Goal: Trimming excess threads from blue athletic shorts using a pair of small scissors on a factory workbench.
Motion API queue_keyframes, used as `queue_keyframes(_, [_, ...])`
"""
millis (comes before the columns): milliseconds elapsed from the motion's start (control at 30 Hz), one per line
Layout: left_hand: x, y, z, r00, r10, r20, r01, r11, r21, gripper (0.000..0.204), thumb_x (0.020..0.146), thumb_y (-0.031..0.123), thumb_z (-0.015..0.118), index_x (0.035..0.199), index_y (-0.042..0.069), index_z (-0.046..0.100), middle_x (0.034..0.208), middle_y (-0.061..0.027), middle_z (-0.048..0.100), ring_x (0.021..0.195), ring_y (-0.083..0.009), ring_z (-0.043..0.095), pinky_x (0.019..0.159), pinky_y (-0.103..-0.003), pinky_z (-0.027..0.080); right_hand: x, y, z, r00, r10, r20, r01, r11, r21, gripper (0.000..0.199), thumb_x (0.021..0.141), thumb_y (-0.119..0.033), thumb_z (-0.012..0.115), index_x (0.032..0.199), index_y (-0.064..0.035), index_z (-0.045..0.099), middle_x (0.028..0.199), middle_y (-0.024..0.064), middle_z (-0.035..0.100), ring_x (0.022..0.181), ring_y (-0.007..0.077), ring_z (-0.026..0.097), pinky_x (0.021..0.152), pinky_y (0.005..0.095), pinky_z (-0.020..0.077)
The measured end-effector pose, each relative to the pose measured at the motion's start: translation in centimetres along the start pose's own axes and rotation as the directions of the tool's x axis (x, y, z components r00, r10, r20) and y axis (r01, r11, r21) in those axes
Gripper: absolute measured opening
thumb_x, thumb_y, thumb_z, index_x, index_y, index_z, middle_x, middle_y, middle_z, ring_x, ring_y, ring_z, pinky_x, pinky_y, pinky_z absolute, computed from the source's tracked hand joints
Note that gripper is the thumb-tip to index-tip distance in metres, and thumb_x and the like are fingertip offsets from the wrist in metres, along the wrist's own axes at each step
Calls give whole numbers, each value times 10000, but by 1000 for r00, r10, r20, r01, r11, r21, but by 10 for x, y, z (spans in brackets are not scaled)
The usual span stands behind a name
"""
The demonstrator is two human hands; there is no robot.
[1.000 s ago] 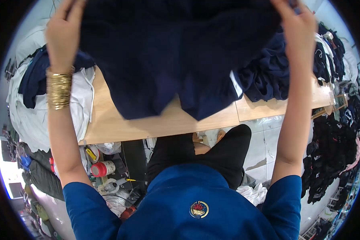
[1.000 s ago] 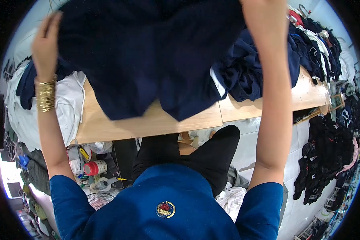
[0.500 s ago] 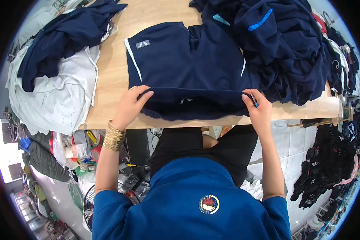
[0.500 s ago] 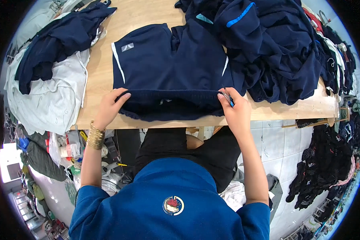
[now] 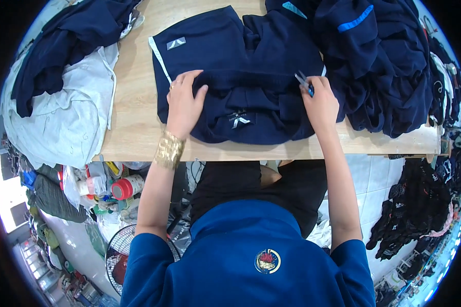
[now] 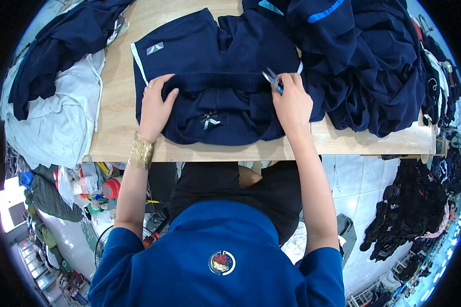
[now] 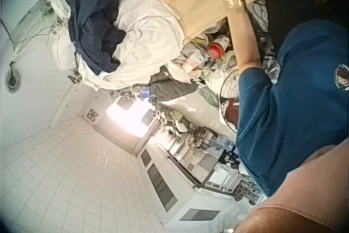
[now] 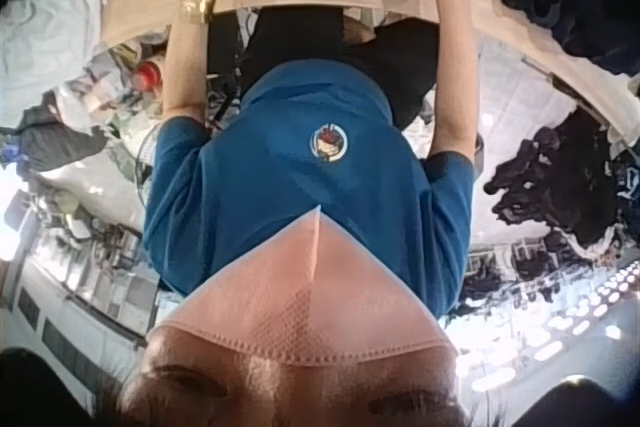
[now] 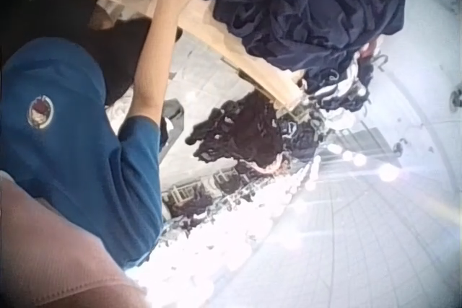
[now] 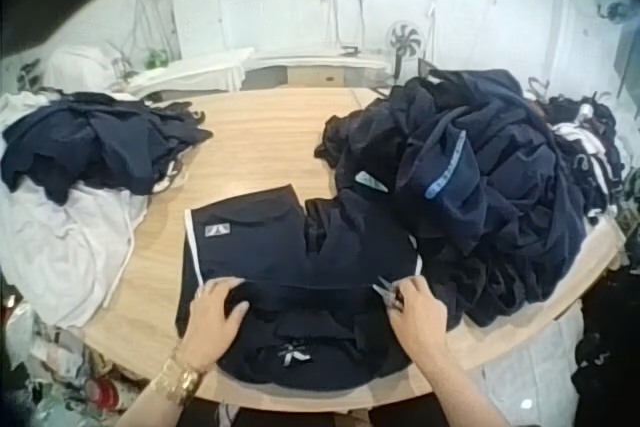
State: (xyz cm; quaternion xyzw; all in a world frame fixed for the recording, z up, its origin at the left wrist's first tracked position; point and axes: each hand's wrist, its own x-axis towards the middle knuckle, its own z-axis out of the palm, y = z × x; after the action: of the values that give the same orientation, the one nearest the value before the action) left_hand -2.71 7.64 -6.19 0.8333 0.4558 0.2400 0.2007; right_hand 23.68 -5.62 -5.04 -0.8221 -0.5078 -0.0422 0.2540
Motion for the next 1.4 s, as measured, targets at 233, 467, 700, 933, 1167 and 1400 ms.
queue_keyframes(233, [-33, 37, -31, 973, 183, -144, -192, 980, -55, 281, 801, 110, 620, 1082, 130, 617, 1186, -49, 553, 1108, -242, 485, 962, -387, 328, -15, 0, -38, 997, 21, -75, -6, 982, 188, 198, 809, -165, 665, 984, -83, 617, 959, 68, 589, 802, 247, 622, 685, 305, 489])
queue_keyframes(467, [-58, 20, -50, 997, 43, 67, -55, 980, 189, 91, 794, 204, 639, 806, 114, 636, 1174, -41, 556, 1098, -260, 477, 941, -409, 307, -56, -21, -53, 962, -146, 230, 55, 931, 360, 194, 761, 3, 607, 931, -89, 615, 844, 68, 595, 732, 271, 616, 605, 328, 480])
queue_keyframes(700, [-65, 28, -44, 989, -103, -107, 92, 991, -97, 159, 767, 201, 672, 883, 103, 626, 1115, -83, 555, 1056, -269, 487, 920, -406, 329, -57, -32, -47, 969, -126, 212, 33, 917, 397, 259, 712, 40, 618, 937, -87, 616, 849, 62, 580, 718, 263, 611, 607, 309, 483])
queue_keyframes(933, [-68, 28, -7, 999, -25, -24, 26, 999, 30, 465, 682, 105, 643, 1134, 207, 609, 1432, -128, 277, 1265, -324, 304, 1028, -442, 236, -34, -70, 26, 937, -261, 232, 188, 936, 297, 285, 721, -47, 642, 996, -121, 616, 993, 77, 585, 735, 294, 639, 646, 349, 532])
queue_keyframes(1167, [-85, 9, -22, 965, -260, -21, 245, 931, -271, 656, 658, -10, 553, 1293, 146, 502, 1392, -153, 302, 1086, -233, 451, 875, -307, 413, 4, -58, 15, 969, -67, 239, -85, 817, 571, 133, 761, -62, 630, 883, -15, 604, 765, 127, 603, 679, 232, 595, 653, 303, 464])
queue_keyframes(1400, [-86, 6, -24, 884, -385, 265, 401, 336, -852, 724, 666, -131, 411, 1366, 53, 390, 1316, -141, 456, 1006, -125, 524, 867, -238, 431, 15, -48, -13, 895, 224, 386, -439, 597, 672, 79, 804, -42, 584, 869, -14, 619, 714, -15, 539, 678, 56, 470, 636, 184, 361])
